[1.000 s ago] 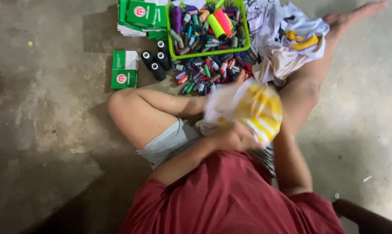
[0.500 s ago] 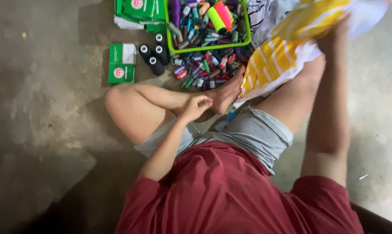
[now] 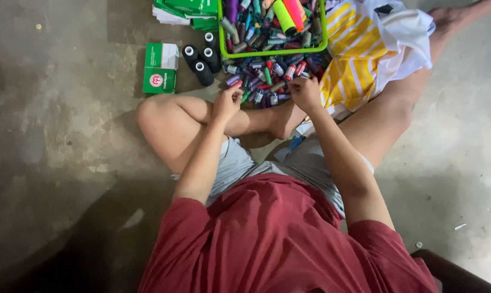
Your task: The person sorts through a collection of thread spools in a basket, handles boxes of supplies, and picks up a piece of fabric.
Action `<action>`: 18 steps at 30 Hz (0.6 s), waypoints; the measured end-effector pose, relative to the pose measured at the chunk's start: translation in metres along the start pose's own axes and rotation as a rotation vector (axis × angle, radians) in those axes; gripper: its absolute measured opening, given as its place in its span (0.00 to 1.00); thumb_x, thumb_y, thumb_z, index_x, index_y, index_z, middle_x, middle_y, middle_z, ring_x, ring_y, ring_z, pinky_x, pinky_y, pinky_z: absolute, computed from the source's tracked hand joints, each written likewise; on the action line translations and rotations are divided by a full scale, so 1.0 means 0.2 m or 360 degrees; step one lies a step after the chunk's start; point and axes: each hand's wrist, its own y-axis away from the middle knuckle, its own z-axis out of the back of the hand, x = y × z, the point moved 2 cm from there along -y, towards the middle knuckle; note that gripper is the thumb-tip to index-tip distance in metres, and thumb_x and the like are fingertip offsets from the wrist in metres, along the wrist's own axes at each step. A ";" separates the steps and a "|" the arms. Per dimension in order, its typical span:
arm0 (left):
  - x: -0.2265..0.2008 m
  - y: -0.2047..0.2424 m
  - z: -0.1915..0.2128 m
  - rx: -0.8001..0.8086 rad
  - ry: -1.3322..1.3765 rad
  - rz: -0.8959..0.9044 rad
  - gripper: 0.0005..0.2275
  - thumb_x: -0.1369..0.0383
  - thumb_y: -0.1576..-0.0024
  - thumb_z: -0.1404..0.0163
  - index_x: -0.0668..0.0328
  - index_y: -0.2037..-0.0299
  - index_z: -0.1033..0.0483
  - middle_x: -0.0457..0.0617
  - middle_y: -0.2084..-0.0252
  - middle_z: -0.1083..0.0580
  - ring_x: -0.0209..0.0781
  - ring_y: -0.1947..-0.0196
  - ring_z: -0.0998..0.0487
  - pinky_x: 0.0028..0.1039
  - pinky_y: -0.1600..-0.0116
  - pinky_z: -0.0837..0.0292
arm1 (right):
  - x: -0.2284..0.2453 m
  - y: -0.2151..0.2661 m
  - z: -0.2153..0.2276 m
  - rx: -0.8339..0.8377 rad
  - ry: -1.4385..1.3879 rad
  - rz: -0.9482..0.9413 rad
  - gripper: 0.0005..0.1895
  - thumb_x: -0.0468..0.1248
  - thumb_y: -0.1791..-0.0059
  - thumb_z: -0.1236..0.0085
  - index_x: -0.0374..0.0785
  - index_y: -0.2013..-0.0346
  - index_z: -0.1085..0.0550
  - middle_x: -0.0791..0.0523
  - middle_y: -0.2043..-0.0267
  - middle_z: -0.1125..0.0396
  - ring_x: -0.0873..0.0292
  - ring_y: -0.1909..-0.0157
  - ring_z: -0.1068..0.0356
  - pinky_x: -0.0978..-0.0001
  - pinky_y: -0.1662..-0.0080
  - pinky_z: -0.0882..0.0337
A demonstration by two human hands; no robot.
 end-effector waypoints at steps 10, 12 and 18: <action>-0.11 0.08 -0.01 -0.0084 0.0061 0.0046 0.07 0.70 0.42 0.50 0.41 0.61 0.20 0.42 0.64 0.18 0.50 0.57 0.17 0.41 0.50 0.21 | 0.55 -0.23 -0.14 0.0061 -0.0017 -0.0149 0.09 0.52 0.55 0.38 0.63 0.60 0.19 0.57 0.67 0.24 0.44 0.62 0.21 0.49 0.56 0.21; -0.10 0.06 0.01 -0.0156 0.0080 0.0056 0.08 0.72 0.42 0.51 0.42 0.60 0.21 0.45 0.63 0.19 0.52 0.58 0.17 0.42 0.50 0.21 | 0.63 -0.25 -0.13 0.0169 0.0053 -0.0132 0.12 0.51 0.55 0.37 0.57 0.58 0.19 0.52 0.65 0.23 0.41 0.59 0.21 0.46 0.55 0.21; -0.04 0.00 0.02 0.0019 0.0387 0.0202 0.12 0.64 0.45 0.43 0.45 0.51 0.20 0.52 0.60 0.19 0.56 0.55 0.18 0.48 0.51 0.25 | 0.64 -0.10 -0.13 0.0055 -0.0029 0.0035 0.08 0.44 0.51 0.44 0.50 0.61 0.19 0.50 0.72 0.25 0.40 0.66 0.22 0.42 0.64 0.23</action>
